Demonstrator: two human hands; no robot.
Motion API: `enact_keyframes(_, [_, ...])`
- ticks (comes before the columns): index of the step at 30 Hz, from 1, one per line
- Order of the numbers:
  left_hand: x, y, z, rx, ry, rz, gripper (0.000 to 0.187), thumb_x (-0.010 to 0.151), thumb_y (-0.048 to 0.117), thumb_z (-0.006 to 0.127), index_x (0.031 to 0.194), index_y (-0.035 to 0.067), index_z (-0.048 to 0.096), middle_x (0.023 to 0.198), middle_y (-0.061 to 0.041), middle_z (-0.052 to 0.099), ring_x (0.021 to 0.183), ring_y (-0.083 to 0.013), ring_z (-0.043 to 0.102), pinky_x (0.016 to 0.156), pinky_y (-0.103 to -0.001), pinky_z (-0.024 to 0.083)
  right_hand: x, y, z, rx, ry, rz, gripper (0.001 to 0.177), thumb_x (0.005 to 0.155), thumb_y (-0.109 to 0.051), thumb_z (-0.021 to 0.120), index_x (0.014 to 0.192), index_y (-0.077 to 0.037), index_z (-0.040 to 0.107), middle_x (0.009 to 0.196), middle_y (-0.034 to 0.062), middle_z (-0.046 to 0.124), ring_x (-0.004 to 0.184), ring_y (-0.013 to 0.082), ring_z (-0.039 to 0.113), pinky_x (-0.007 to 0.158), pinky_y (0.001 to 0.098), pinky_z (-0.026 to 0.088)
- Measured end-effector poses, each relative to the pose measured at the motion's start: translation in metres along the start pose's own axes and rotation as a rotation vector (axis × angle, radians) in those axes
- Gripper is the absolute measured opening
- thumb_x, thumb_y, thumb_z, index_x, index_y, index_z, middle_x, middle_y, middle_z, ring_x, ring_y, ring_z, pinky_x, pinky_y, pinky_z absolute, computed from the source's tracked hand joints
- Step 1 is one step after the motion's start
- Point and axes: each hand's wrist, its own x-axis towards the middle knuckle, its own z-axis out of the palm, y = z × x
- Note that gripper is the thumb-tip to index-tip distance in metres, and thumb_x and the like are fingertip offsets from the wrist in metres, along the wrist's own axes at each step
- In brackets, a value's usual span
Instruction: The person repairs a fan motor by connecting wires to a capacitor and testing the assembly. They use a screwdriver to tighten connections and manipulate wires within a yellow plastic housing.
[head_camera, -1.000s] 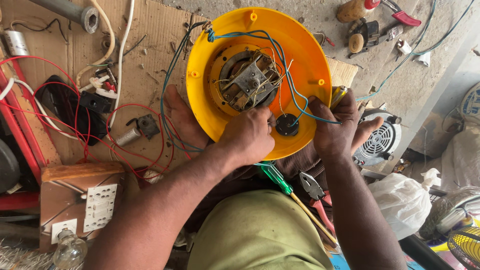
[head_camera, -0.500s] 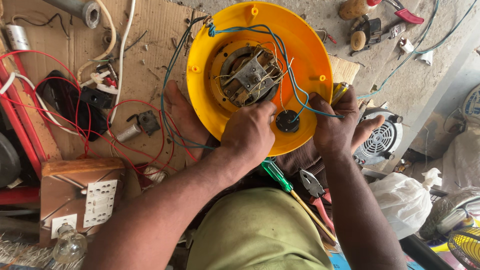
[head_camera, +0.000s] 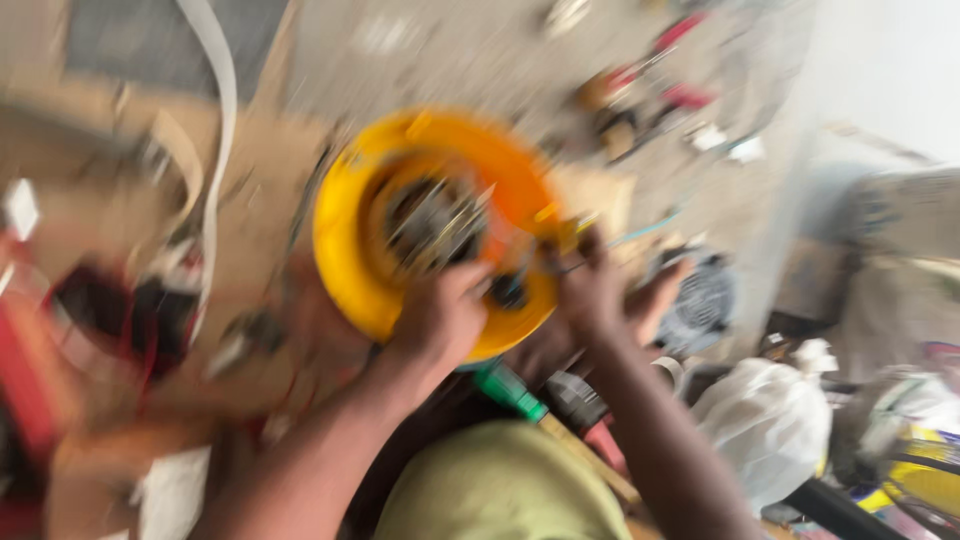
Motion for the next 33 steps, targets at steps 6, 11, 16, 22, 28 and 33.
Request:
enact_keyframes(6, [0.015, 0.033, -0.008, 0.228, 0.019, -0.091, 0.024, 0.087, 0.017, 0.069, 0.109, 0.014, 0.078, 0.095, -0.019, 0.076, 0.094, -0.0385, 0.073, 0.082, -0.044, 0.058, -0.003, -0.013, 0.023, 0.228, -0.084, -0.164, 0.022, 0.089, 0.002, 0.065, 0.110, -0.004, 0.061, 0.105, 0.0059, 0.073, 0.099, 0.0131, 0.069, 0.088, 0.0284, 0.057])
enact_keyframes(11, [0.020, 0.011, 0.006, 0.319, 0.041, -0.154, 0.024, 0.086, 0.019, 0.071, 0.109, 0.016, 0.079, 0.095, -0.017, 0.077, 0.095, -0.0367, 0.074, 0.083, -0.044, 0.059, -0.007, -0.032, 0.025, 0.090, -0.032, -0.163, 0.013, 0.089, 0.002, 0.069, 0.098, -0.003, 0.061, 0.085, 0.0034, 0.067, 0.077, 0.0098, 0.060, 0.068, 0.0271, 0.053])
enact_keyframes(16, [0.006, -0.010, 0.000, 0.371, 0.032, 0.012, 0.041, 0.079, 0.011, 0.073, 0.119, 0.017, 0.075, 0.108, -0.013, 0.077, 0.100, -0.0328, 0.075, 0.088, -0.042, 0.059, -0.010, -0.040, 0.024, 0.055, -0.040, -0.151, 0.015, 0.089, -0.001, 0.072, 0.090, -0.002, 0.057, 0.078, 0.0025, 0.063, 0.070, 0.0089, 0.055, 0.059, 0.0277, 0.049])
enact_keyframes(22, [-0.004, -0.010, 0.026, 0.402, -0.046, -0.089, 0.060, 0.082, 0.014, 0.075, 0.140, 0.018, 0.062, 0.122, -0.013, 0.072, 0.107, -0.0308, 0.072, 0.095, -0.041, 0.057, 0.023, -0.064, 0.007, -0.073, -0.242, -0.127, 0.019, 0.088, -0.011, 0.077, 0.099, -0.001, 0.066, 0.081, 0.0014, 0.068, 0.074, 0.0083, 0.058, 0.062, 0.0277, 0.049])
enact_keyframes(28, [0.000, -0.014, 0.071, 0.200, 0.184, -0.321, 0.052, 0.091, 0.005, 0.061, 0.142, 0.010, 0.058, 0.111, -0.018, 0.077, 0.101, -0.0286, 0.077, 0.093, -0.040, 0.060, 0.049, -0.108, 0.029, -0.444, -0.313, -0.303, 0.045, 0.077, -0.027, 0.087, 0.110, -0.001, 0.071, 0.091, 0.0044, 0.070, 0.085, 0.0122, 0.063, 0.076, 0.0316, 0.053])
enact_keyframes(33, [0.003, -0.018, 0.068, 0.200, 0.348, -0.210, 0.040, 0.089, 0.006, 0.063, 0.128, 0.010, 0.069, 0.108, -0.019, 0.077, 0.099, -0.0297, 0.077, 0.089, -0.041, 0.060, 0.044, -0.099, 0.004, -0.312, -0.210, -0.271, 0.059, 0.077, -0.038, 0.092, 0.110, 0.005, 0.068, 0.095, 0.0128, 0.069, 0.091, 0.0152, 0.061, 0.080, 0.0344, 0.055])
